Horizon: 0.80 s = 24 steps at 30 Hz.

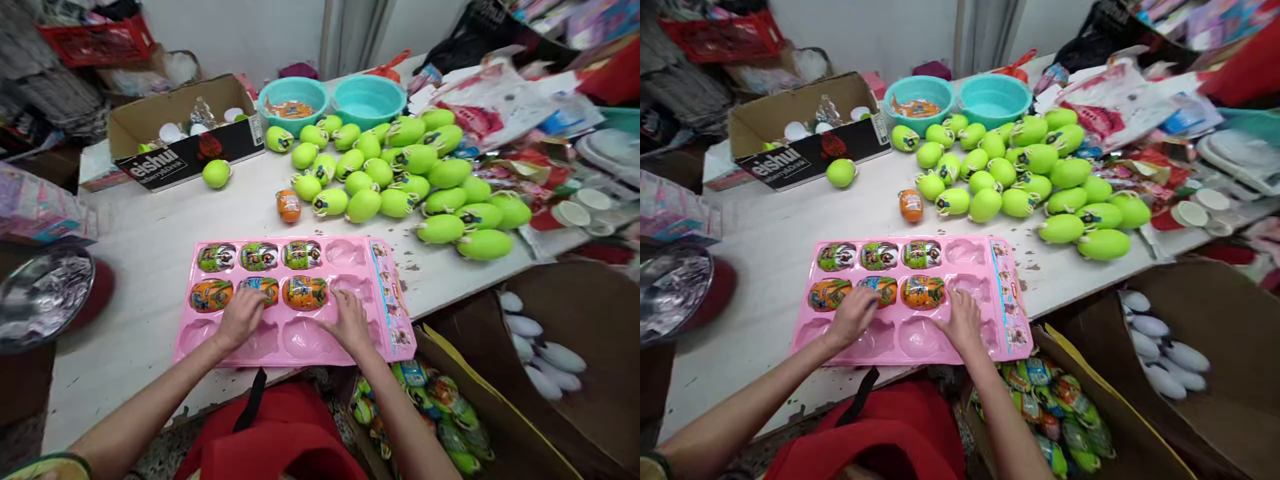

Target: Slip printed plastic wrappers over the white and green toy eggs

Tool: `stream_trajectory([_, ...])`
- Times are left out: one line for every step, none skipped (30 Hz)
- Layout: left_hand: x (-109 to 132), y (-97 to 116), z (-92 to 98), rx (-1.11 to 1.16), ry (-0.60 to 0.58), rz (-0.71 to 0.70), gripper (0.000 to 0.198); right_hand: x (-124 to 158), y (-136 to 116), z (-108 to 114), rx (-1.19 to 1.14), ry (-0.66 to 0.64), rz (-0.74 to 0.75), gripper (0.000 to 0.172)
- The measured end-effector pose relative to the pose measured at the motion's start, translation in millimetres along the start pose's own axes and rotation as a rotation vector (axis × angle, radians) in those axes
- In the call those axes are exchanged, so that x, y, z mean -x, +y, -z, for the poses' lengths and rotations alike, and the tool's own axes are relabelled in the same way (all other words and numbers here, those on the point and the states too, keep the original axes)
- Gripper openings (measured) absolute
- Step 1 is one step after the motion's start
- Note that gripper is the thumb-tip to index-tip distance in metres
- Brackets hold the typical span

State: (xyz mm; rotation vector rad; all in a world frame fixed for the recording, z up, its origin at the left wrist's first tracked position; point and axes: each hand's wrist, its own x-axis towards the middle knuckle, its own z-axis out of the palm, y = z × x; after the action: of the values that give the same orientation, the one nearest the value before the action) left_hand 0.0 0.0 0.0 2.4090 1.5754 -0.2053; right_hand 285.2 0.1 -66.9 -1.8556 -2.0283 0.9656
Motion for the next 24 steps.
stream_trajectory([13, 8, -7.1, -0.057, -0.015, -0.005, 0.029, -7, -6, -1, -0.027, 0.028, 0.064, 0.067])
stream_trajectory([23, 16, -14.1, -0.107, -0.026, -0.011, 0.033, -13, -13, -2, -0.044, 0.044, 0.121, 0.061])
stream_trajectory([31, 24, -20.9, -0.149, -0.031, -0.018, 0.036, -19, -20, -4, -0.051, 0.047, 0.169, 0.056])
stream_trajectory([35, 30, -27.3, -0.183, -0.031, -0.026, 0.037, -26, -28, -5, -0.046, 0.038, 0.21, 0.053])
stream_trajectory([35, 34, -33.2, -0.218, -0.02, -0.029, 0.037, -31, -35, -7, -0.033, 0.01, 0.252, 0.051])
stream_trajectory([32, 37, -38.4, -0.238, -0.009, -0.04, 0.035, -36, -42, -8, -0.004, -0.027, 0.278, 0.049])
stream_trajectory([28, 38, -42.6, -0.244, 0.002, -0.061, 0.03, -40, -49, -10, 0.039, -0.063, 0.285, 0.048])
stream_trajectory([23, 37, -45.7, -0.238, 0.005, -0.09, 0.025, -44, -55, -11, 0.091, -0.096, 0.28, 0.047])
stream_trajectory([18, 35, -47.8, -0.224, 0.003, -0.123, 0.021, -47, -60, -11, 0.145, -0.124, 0.269, 0.047])
stream_trajectory([14, 32, -48.7, -0.206, -0.006, -0.156, 0.019, -49, -65, -11, 0.199, -0.148, 0.259, 0.046])
stream_trajectory([11, 29, -48.7, -0.187, -0.014, -0.179, 0.02, -52, -70, -10, 0.253, -0.172, 0.25, 0.045])
stream_trajectory([9, 26, -47.9, -0.171, -0.018, -0.194, 0.021, -54, -76, -10, 0.306, -0.198, 0.243, 0.043])
stream_trajectory([7, 23, -46.4, -0.159, -0.016, -0.201, 0.022, -56, -82, -10, 0.357, -0.228, 0.234, 0.04])
stream_trajectory([5, 21, -44.5, -0.148, -0.012, -0.208, 0.022, -58, -88, -9, 0.403, -0.259, 0.224, 0.034])
stream_trajectory([3, 19, -42.3, -0.139, -0.006, -0.215, 0.022, -60, -94, -10, 0.441, -0.286, 0.208, 0.028])
stream_trajectory([1, 19, -39.9, -0.13, 0.001, -0.223, 0.022, -62, -98, -10, 0.472, -0.306, 0.193, 0.023])
stream_trajectory([-1, 19, -37.5, -0.123, 0.01, -0.232, 0.022, -64, -102, -11, 0.491, -0.315, 0.177, 0.02])
stream_trajectory([-3, 19, -35.1, -0.118, 0.019, -0.241, 0.023, -65, -103, -11, 0.494, -0.313, 0.165, 0.02])
stream_trajectory([-4, 20, -32.7, -0.114, 0.025, -0.247, 0.023, -66, -100, -12, 0.476, -0.301, 0.161, 0.022])
stream_trajectory([-3, 19, -30.4, -0.113, 0.027, -0.25, 0.023, -65, -95, -11, 0.436, -0.284, 0.172, 0.027])
stream_trajectory([0, 18, -28.0, -0.116, 0.022, -0.246, 0.023, -63, -85, -10, 0.378, -0.257, 0.194, 0.035])
stream_trajectory([4, 16, -25.6, -0.118, 0.011, -0.234, 0.022, -59, -73, -7, 0.305, -0.21, 0.22, 0.045])
stream_trajectory([10, 13, -22.9, -0.114, -0.009, -0.216, 0.02, -53, -59, -4, 0.227, -0.137, 0.239, 0.054])
stream_trajectory([15, 9, -19.9, -0.1, -0.029, -0.193, 0.019, -46, -43, 0, 0.154, -0.039, 0.237, 0.063])
